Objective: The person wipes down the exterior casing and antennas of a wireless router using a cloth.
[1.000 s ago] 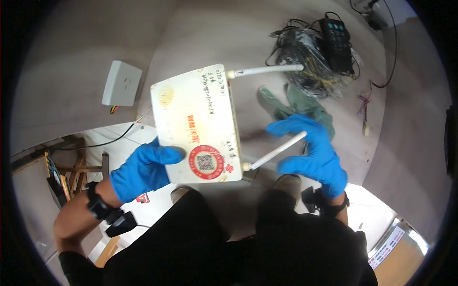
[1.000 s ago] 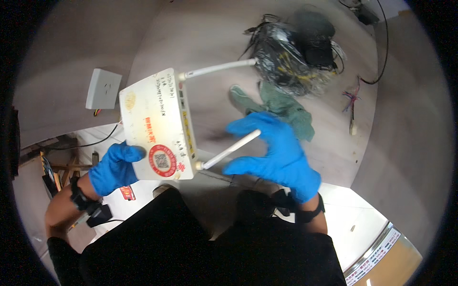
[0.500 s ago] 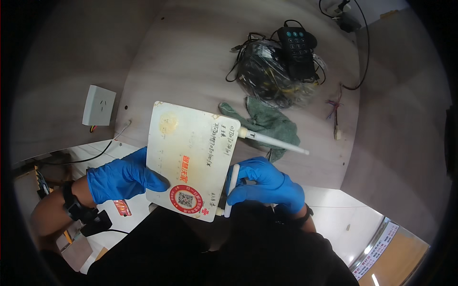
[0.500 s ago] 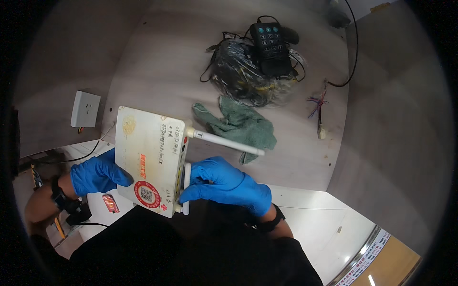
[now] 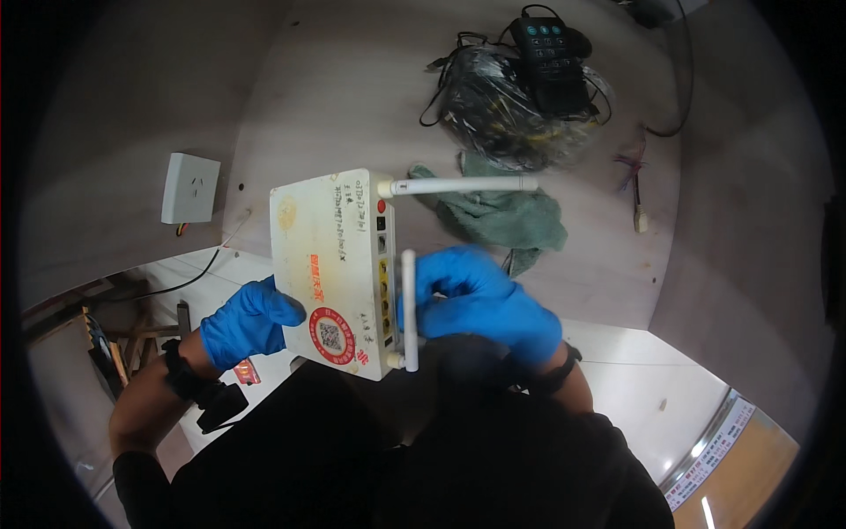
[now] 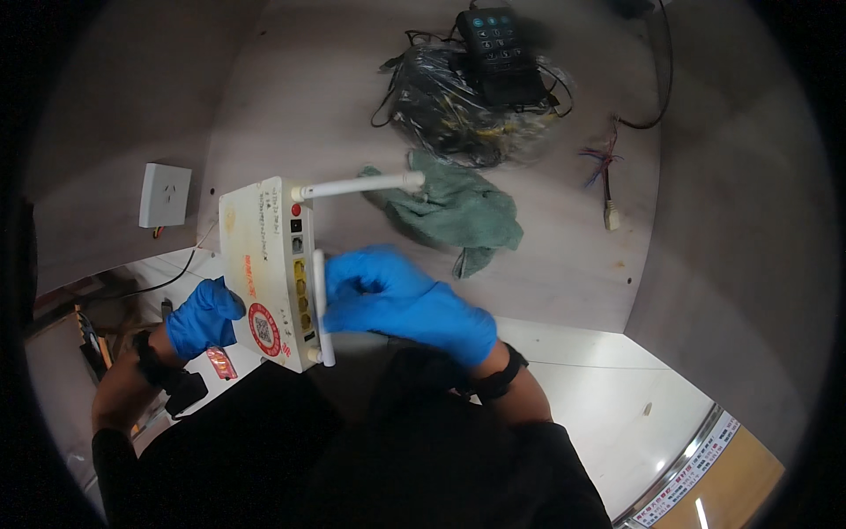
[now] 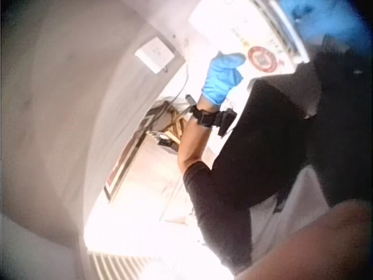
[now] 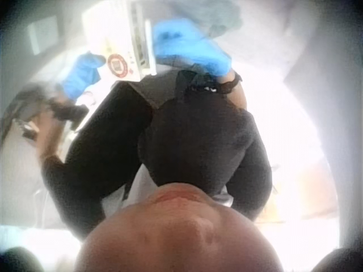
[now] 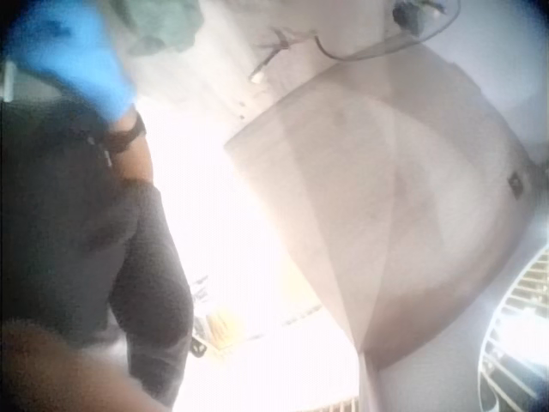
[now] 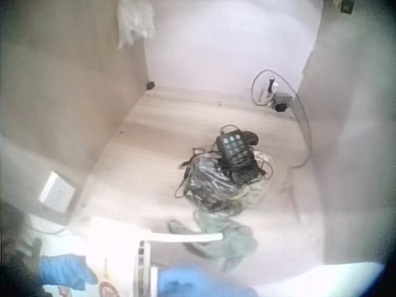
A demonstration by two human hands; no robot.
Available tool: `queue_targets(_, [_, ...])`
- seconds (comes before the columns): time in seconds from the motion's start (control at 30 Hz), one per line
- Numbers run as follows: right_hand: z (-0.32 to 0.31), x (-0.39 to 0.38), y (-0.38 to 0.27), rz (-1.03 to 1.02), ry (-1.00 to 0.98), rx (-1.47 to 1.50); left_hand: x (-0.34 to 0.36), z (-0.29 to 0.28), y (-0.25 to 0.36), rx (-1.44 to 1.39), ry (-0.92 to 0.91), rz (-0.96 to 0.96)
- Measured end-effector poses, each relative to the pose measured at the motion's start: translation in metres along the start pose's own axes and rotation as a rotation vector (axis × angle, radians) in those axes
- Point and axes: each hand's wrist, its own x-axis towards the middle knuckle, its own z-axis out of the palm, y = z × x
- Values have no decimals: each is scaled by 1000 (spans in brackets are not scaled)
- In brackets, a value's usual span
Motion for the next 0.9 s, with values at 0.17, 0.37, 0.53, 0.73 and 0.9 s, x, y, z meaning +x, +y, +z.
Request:
queue_targets(0.17, [-31, -2, -15, -73, 11, 537, 0, -1, -5, -43, -17, 22])
queue_targets(0.37, [-39, 3, -21, 3, 120, 691, 0, -4, -9, -55, -38, -9])
queue_targets(0.53, [-45, -12, -20, -66, -15, 564, -4, 5, -5, -9, -36, -61])
queue_targets(0.73, [-33, -21, -26, 97, 2, 724, -8, -6, -3, 21, 14, -69])
queue_targets(0.9, [-26, -14, -39, 263, 33, 543, -12, -19, 2, 22, 39, -5])
